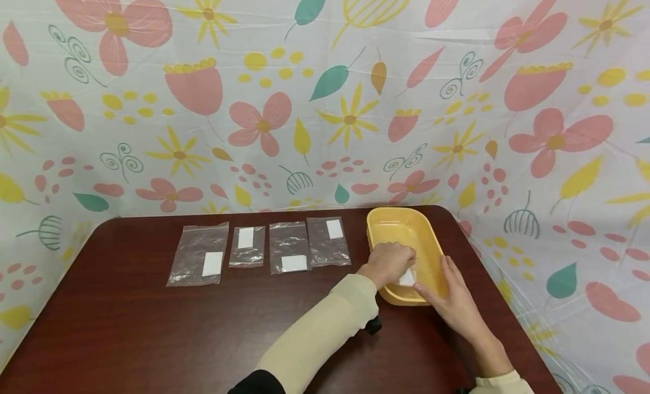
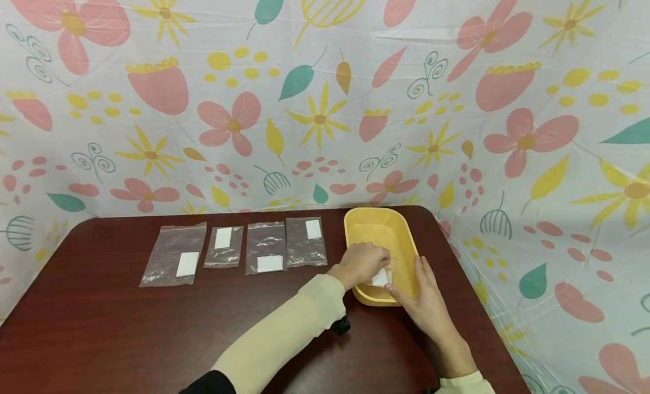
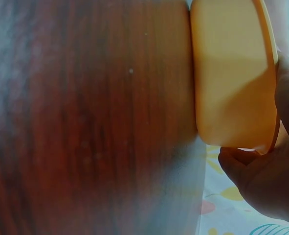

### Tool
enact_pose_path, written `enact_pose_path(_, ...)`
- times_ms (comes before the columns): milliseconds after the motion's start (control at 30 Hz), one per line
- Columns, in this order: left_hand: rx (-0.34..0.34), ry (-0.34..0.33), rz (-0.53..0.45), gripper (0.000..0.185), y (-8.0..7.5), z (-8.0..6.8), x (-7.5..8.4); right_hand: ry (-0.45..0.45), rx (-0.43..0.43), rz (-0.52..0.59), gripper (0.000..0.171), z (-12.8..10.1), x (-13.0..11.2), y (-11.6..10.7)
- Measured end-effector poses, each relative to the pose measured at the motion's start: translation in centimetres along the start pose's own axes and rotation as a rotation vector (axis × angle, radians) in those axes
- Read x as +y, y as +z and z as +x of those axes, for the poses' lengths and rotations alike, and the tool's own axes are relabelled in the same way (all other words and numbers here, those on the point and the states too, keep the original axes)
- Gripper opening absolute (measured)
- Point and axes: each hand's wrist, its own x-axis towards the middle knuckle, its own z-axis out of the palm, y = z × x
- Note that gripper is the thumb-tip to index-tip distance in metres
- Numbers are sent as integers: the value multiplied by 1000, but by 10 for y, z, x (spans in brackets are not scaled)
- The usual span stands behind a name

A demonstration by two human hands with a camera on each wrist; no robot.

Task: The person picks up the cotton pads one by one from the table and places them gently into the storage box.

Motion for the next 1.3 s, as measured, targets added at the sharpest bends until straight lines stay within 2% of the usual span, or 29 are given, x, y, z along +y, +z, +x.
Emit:
enact_pose_path(267,-45,-5,46,18,1,1,0,7,0,-15,103,0,0,2)
enact_pose_path(733,43,49,-14,26,-4,-4,-7,3,-1,-14,102,1,-2,1)
enact_pose_path(1067,139,-2,-156,30,-21,-23,-27,-2,5,-20,103,2,-1,1)
enact_pose_path(1300,232,-14,-203,36,-28,-46,-46,-9,13,-24,103,1,0,1)
